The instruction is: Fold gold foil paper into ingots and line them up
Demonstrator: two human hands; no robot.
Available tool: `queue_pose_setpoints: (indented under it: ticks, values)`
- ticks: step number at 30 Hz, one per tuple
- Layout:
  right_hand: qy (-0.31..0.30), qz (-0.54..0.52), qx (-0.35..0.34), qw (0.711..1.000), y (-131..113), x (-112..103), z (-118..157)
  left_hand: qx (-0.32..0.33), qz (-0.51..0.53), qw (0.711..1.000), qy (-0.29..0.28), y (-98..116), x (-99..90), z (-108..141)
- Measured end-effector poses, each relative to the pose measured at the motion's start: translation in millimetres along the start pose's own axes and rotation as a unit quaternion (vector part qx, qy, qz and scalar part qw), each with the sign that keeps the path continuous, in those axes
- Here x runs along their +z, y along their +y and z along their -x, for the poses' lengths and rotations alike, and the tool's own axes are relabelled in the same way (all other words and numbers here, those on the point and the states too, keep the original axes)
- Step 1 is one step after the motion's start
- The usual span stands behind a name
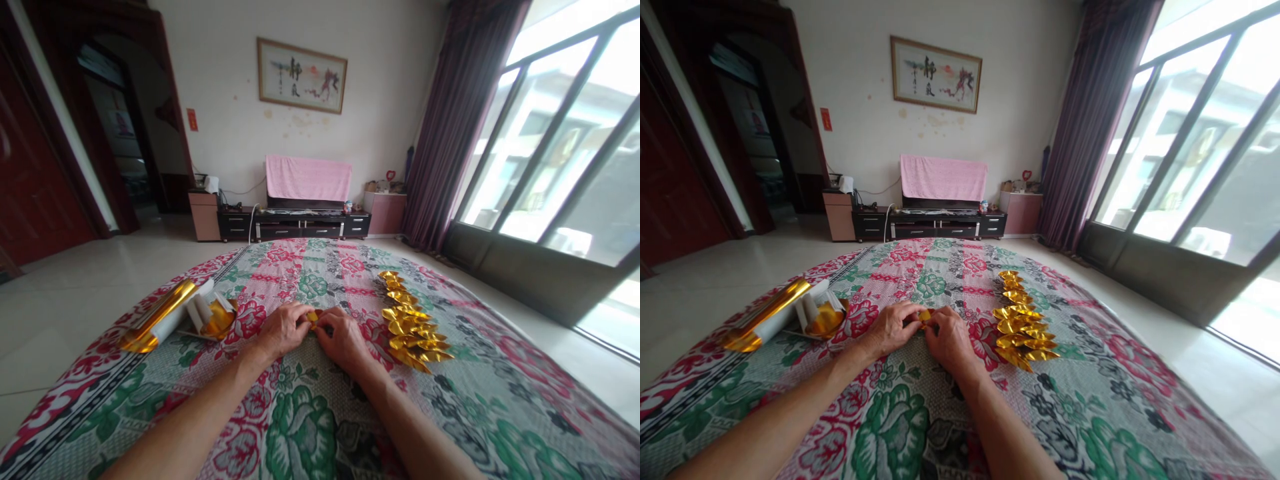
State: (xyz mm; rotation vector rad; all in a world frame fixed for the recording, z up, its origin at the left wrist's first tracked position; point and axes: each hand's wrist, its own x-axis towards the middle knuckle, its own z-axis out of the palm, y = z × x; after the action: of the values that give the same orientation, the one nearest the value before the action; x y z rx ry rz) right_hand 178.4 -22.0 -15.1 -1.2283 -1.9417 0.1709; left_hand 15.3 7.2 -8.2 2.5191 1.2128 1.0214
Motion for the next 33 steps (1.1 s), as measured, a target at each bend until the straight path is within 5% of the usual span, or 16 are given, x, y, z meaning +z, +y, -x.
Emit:
queue_pose_setpoints:
  ticks: [18, 33]
  values:
    - [-0.014, 0.001, -0.057, 0.998, 3.6, 0.7, 1.8, -0.011, -0.018, 1.000, 0.009, 0.2, 2.6, -1.0]
    - [-0.022, 0.017, -0.037, 0.999, -2.8, -2.1, 0.7, -0.036, 0.030, 0.999, -0.009, -10.1, 1.0, -2.0]
